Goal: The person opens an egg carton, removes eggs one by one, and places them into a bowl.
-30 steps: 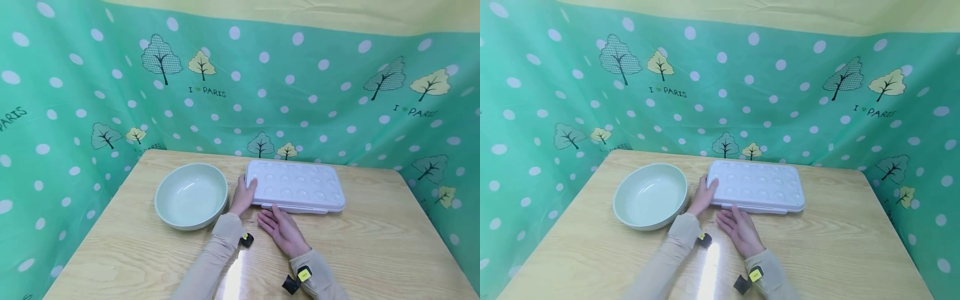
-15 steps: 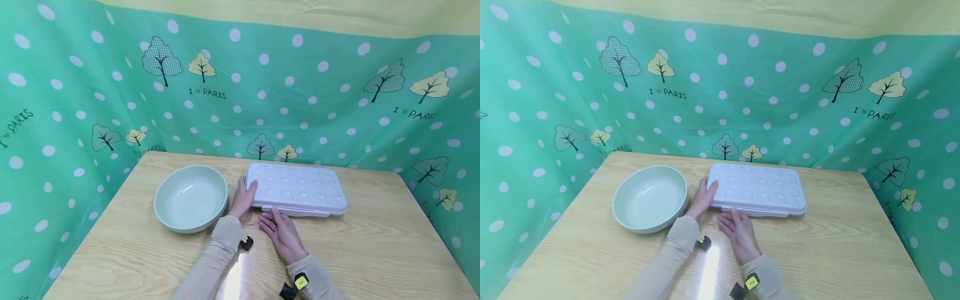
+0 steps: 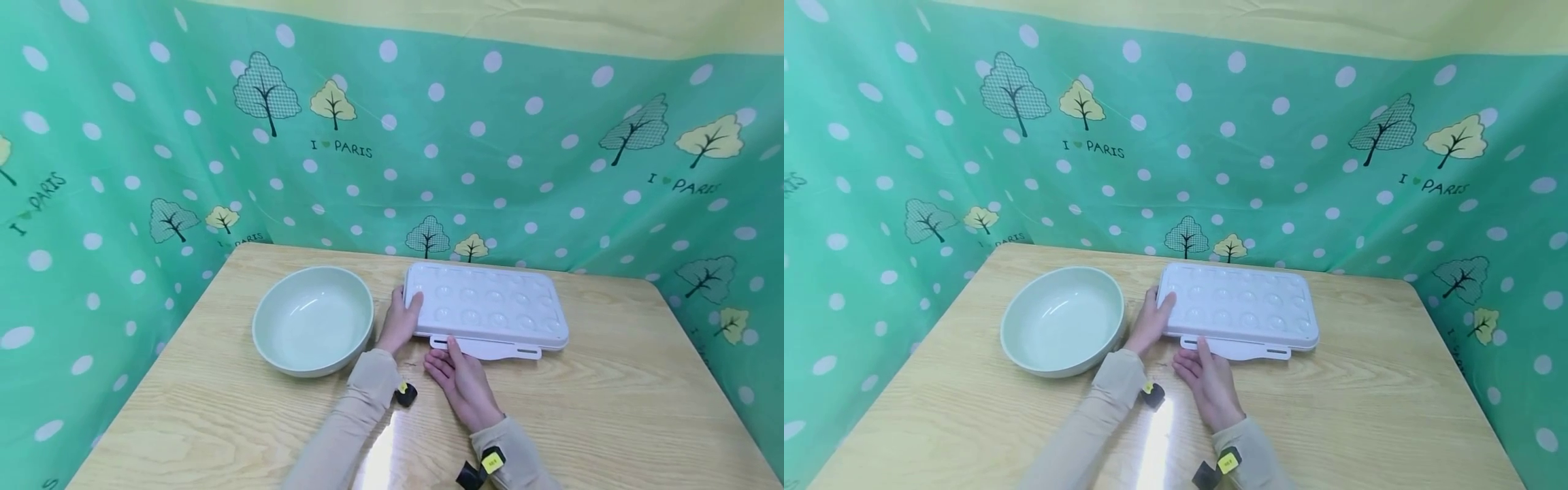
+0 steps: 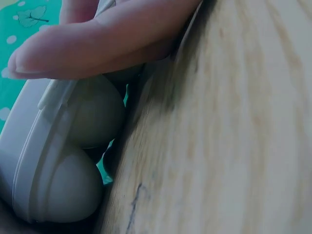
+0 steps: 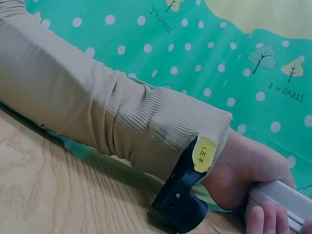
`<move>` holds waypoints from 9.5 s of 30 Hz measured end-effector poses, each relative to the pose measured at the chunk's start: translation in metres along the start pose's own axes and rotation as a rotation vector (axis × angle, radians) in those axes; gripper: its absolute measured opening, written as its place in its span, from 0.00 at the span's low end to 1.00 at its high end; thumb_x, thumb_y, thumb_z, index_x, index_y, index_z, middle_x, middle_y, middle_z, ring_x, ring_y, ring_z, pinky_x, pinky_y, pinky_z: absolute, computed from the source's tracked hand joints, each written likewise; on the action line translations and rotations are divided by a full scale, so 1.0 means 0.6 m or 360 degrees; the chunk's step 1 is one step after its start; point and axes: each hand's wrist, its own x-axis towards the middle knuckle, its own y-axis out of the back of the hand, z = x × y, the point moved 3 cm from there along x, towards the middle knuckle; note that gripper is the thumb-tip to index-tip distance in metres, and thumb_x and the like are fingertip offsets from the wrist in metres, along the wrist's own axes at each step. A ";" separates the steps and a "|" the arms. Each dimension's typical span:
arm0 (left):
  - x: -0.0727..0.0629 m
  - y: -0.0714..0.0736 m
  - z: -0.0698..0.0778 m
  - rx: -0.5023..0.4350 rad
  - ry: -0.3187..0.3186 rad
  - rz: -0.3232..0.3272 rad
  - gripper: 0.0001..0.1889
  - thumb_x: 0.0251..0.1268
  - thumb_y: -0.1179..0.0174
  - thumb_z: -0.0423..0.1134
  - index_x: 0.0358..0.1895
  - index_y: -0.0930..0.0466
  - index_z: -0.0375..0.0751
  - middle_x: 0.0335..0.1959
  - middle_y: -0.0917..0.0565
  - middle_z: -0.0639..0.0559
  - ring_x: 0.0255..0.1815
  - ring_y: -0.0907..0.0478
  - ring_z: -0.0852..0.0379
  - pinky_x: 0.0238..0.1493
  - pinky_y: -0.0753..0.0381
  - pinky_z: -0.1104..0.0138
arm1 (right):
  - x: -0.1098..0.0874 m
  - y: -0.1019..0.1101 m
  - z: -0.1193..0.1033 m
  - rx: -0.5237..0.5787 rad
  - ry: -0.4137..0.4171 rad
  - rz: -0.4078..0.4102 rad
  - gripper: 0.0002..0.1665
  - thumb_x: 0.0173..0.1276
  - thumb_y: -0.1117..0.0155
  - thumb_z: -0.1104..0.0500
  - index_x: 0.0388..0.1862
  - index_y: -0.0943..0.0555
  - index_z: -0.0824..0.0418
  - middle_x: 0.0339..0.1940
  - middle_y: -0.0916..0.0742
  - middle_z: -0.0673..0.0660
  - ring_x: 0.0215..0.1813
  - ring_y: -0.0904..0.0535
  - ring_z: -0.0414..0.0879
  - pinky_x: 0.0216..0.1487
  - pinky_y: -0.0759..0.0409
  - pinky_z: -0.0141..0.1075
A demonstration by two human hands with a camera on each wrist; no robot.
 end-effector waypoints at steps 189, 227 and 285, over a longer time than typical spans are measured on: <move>0.015 0.027 -0.024 0.0167 -0.0217 0.0139 0.20 0.82 0.64 0.38 0.69 0.40 0.35 0.67 0.27 0.33 0.68 0.29 0.40 0.71 0.31 0.50 | 0.116 -0.092 -0.343 -0.1354 0.1005 -0.0359 0.29 0.81 0.58 0.44 0.45 0.25 0.71 0.41 0.19 0.59 0.43 0.19 0.45 0.47 0.14 0.34; -0.052 0.032 0.068 0.0579 -0.0474 0.0094 0.29 0.76 0.50 0.42 0.74 0.44 0.35 0.71 0.37 0.36 0.74 0.39 0.43 0.75 0.36 0.53 | 0.058 -0.032 -0.168 -0.1923 0.1203 -0.0451 0.10 0.76 0.43 0.55 0.44 0.20 0.60 0.40 0.16 0.53 0.44 0.20 0.46 0.47 0.16 0.42; -0.093 0.443 0.010 0.0718 0.0122 0.0076 0.40 0.79 0.59 0.54 0.78 0.64 0.31 0.75 0.48 0.24 0.75 0.45 0.28 0.70 0.36 0.37 | 0.080 -0.029 -0.154 -0.2431 0.1230 -0.0503 0.15 0.59 0.27 0.61 0.45 0.17 0.62 0.41 0.16 0.54 0.43 0.22 0.45 0.46 0.19 0.39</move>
